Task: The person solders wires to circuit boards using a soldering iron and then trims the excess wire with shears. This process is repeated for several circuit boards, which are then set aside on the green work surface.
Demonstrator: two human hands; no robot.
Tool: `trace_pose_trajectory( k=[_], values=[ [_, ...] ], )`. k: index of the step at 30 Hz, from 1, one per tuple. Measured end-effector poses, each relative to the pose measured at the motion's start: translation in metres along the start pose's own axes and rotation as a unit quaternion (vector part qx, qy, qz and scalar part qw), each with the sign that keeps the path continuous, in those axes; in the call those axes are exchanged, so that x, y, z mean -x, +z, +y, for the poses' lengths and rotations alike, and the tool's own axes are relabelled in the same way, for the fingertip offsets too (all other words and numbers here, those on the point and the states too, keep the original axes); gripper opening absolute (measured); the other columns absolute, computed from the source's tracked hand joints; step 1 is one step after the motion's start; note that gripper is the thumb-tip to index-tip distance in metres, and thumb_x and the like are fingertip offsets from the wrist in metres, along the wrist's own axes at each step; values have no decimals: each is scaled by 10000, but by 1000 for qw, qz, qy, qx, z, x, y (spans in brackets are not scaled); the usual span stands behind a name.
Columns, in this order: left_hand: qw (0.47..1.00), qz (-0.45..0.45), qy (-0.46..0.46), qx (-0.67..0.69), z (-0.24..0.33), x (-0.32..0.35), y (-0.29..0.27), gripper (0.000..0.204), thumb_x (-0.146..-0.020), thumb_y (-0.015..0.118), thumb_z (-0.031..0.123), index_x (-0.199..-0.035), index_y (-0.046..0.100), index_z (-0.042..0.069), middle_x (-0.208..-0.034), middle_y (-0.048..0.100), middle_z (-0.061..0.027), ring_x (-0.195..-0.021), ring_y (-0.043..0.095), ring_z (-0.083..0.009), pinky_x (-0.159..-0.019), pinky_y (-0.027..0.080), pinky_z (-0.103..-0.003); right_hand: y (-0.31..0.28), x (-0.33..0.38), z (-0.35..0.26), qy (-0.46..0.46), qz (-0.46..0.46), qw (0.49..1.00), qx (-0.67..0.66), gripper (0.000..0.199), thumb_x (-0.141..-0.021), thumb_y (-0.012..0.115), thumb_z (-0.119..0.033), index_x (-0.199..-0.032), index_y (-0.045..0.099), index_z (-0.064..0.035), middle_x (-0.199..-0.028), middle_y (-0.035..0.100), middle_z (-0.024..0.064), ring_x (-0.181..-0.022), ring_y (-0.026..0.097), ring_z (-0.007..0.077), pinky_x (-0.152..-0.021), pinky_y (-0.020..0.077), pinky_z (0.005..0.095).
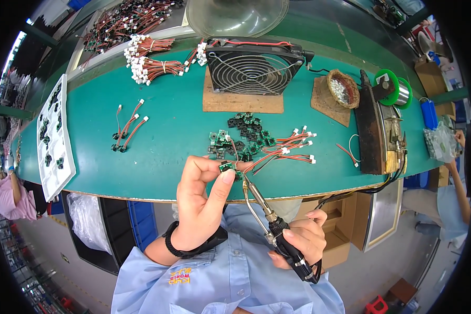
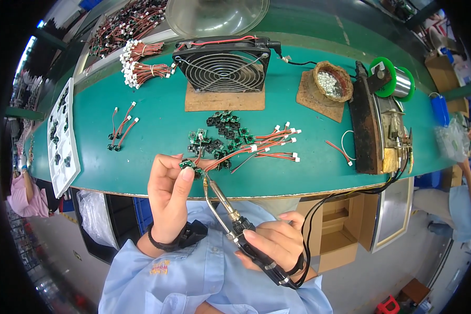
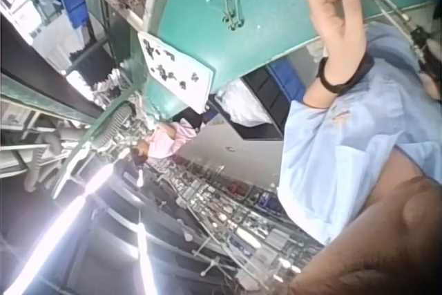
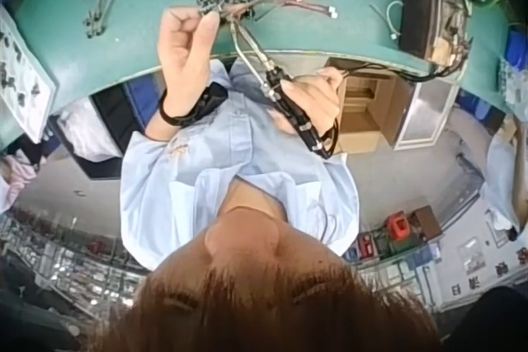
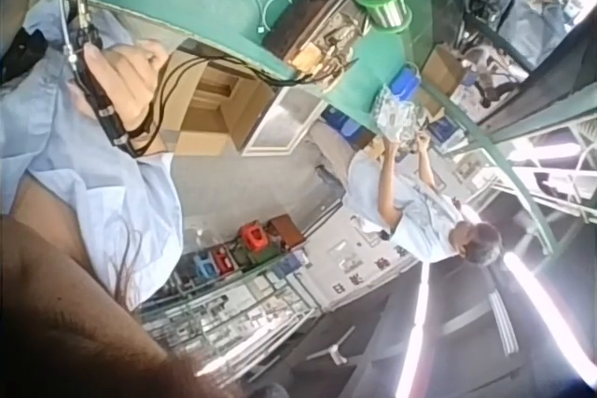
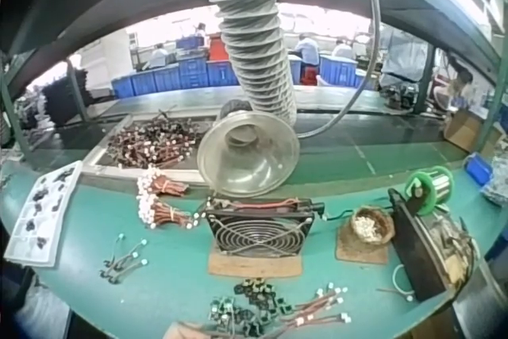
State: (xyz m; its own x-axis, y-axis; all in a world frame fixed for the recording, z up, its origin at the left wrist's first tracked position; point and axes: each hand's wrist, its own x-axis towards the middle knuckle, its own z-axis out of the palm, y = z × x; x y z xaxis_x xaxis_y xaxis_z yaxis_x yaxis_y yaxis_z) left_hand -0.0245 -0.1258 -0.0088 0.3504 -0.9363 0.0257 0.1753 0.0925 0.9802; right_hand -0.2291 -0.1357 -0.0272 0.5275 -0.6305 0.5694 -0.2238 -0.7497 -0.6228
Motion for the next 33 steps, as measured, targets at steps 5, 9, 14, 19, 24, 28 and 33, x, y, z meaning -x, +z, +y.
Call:
trace_pose_trajectory(
  k=[5, 9, 14, 19, 24, 28, 33],
  values=[
    [1000, -1, 3, 2, 0, 1, 0, 102, -910, 485, 37, -928, 387, 14, -996, 635, -196, -932, 601, -171, -838, 427, -281, 0, 0, -1, 1, 1, 1000, -1, 477, -659, 728, -345, -1019, 571, -73, -570, 577, 10, -571, 539, 166, -757, 321, 405],
    [1000, 0, 6, 10, 1, 0, 1, 105, -911, 487, 41, -926, 386, 15, -1001, 632, -197, -932, 600, -172, -843, 427, -284, -1, 0, -1, -3, -1, 1000, 3, 478, -656, 730, -346, -1013, 572, -69, -568, 580, 11, -568, 540, 165, -758, 320, 404],
    [1000, -3, 18, 3, 0, 0, 0, 104, -913, 484, 43, -925, 385, 17, -1007, 630, -200, -924, 598, -169, -847, 429, -287, -1, 1, -1, -10, 5, 1000, 4, 482, -655, 727, -361, -1005, 575, -66, -560, 577, 13, -563, 539, 164, -759, 318, 405],
    [1000, 0, 3, 7, 2, -1, -2, 97, -922, 475, 59, -926, 387, 16, -994, 633, -190, -922, 595, -165, -844, 434, -288, -4, 3, -1, -21, 17, 1000, 11, 491, -685, 701, -371, -1035, 556, -58, -554, 573, 16, -563, 538, 156, -759, 311, 412],
    [989, -17, -92, 118, 6, -5, -9, 105, -925, 480, 88, -938, 402, 18, -977, 632, -164, -916, 593, -163, -834, 442, -287, -13, 15, 6, 3, 87, 995, 52, 487, -763, 656, -291, -1143, 490, -35, -700, 621, 58, -659, 564, 167, -782, 361, 414],
    [986, -25, -110, 122, 10, -6, -16, 95, -914, 487, 97, -925, 426, 25, -992, 620, -156, -927, 585, -179, -850, 424, -307, -1, 9, 16, 142, 203, 967, 58, 552, -689, 741, -152, -1163, 481, -38, -843, 617, 95, -789, 596, 191, -756, 396, 371],
    [998, 19, -56, 22, 11, -5, -33, 71, -896, 486, 95, -903, 456, 32, -1021, 596, -162, -961, 566, -208, -888, 386, -340, 17, 1, 20, 294, 259, 919, -44, 456, -798, 581, 7, -1227, 428, -9, -1006, 602, 128, -953, 578, 217, -851, 453, 300]
  ],
)
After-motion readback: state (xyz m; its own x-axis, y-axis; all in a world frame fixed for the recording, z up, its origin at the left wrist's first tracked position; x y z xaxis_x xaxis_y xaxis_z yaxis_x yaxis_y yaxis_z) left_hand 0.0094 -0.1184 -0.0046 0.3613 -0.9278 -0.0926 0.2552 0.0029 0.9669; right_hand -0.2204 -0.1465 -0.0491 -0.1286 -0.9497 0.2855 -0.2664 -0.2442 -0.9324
